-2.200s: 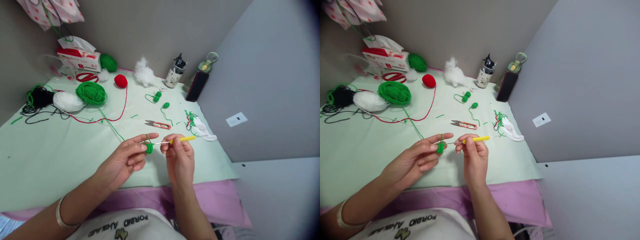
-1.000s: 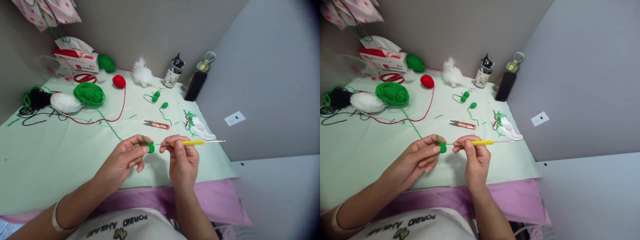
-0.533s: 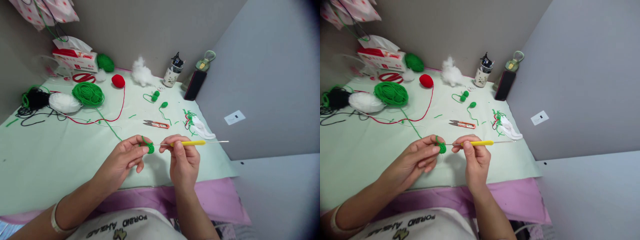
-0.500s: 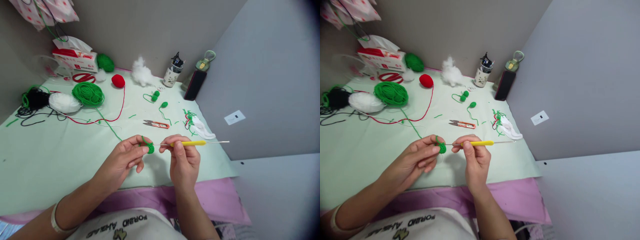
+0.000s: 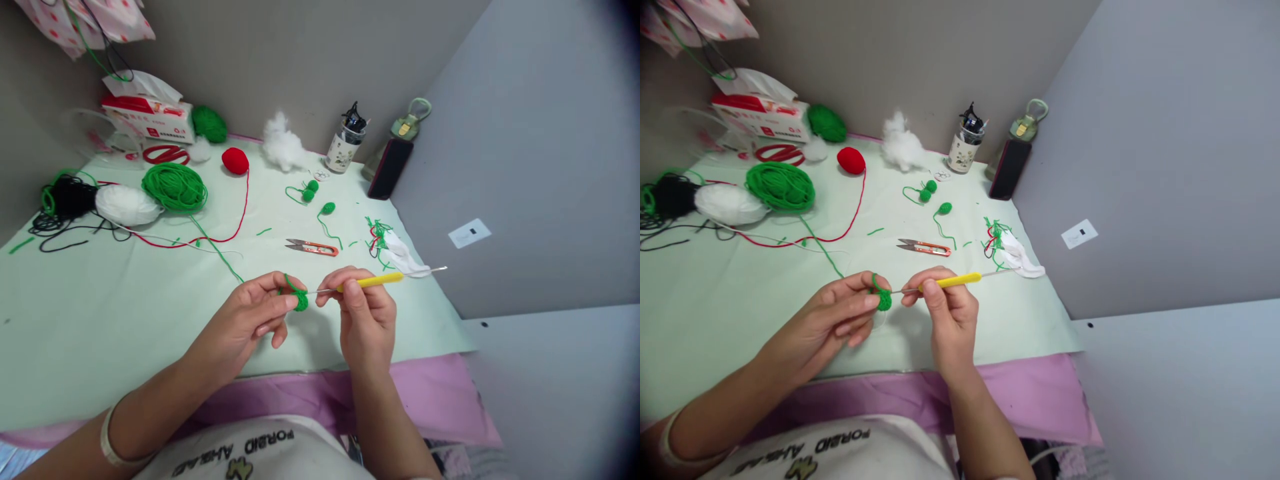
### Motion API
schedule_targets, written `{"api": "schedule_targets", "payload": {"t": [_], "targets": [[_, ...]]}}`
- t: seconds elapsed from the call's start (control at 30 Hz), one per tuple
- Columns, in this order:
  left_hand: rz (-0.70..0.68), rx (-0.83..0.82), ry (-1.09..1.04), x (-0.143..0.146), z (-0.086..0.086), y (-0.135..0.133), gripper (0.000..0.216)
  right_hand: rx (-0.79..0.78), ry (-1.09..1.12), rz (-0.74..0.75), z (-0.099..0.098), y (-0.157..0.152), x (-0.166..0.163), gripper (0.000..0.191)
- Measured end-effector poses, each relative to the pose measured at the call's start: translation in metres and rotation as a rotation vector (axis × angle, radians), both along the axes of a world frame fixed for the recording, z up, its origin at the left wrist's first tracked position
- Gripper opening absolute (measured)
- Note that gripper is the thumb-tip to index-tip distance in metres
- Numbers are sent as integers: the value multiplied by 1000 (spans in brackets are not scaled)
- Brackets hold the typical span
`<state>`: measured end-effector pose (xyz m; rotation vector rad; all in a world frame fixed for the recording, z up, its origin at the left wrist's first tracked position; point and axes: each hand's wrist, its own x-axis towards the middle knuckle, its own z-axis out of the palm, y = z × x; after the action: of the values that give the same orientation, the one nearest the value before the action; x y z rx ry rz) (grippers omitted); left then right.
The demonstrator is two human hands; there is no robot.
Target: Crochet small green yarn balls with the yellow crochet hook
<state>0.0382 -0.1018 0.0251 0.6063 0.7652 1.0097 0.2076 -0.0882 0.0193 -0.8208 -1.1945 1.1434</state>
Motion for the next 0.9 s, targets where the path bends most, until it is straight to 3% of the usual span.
{"api": "schedule_targets", "payload": {"t": [0.37, 0.47, 0.6, 0.77, 0.9], "targets": [[-100, -9, -98, 2, 2, 1, 5, -204, 222, 171, 0, 5, -2, 23], [-82, -4, -88, 4, 2, 2, 5, -220, 222, 146, -2, 3, -6, 24], [9, 39, -42, 4, 3, 2, 15, -127, 160, 18, -7, -2, -11, 19], [111, 60, 16, 5, 5, -1, 42, 53, -5, -53, -12, -9, -16, 10], [127, 105, 118, 6, 6, -2, 50, 31, -21, -54, -11, -9, -16, 13]]}}
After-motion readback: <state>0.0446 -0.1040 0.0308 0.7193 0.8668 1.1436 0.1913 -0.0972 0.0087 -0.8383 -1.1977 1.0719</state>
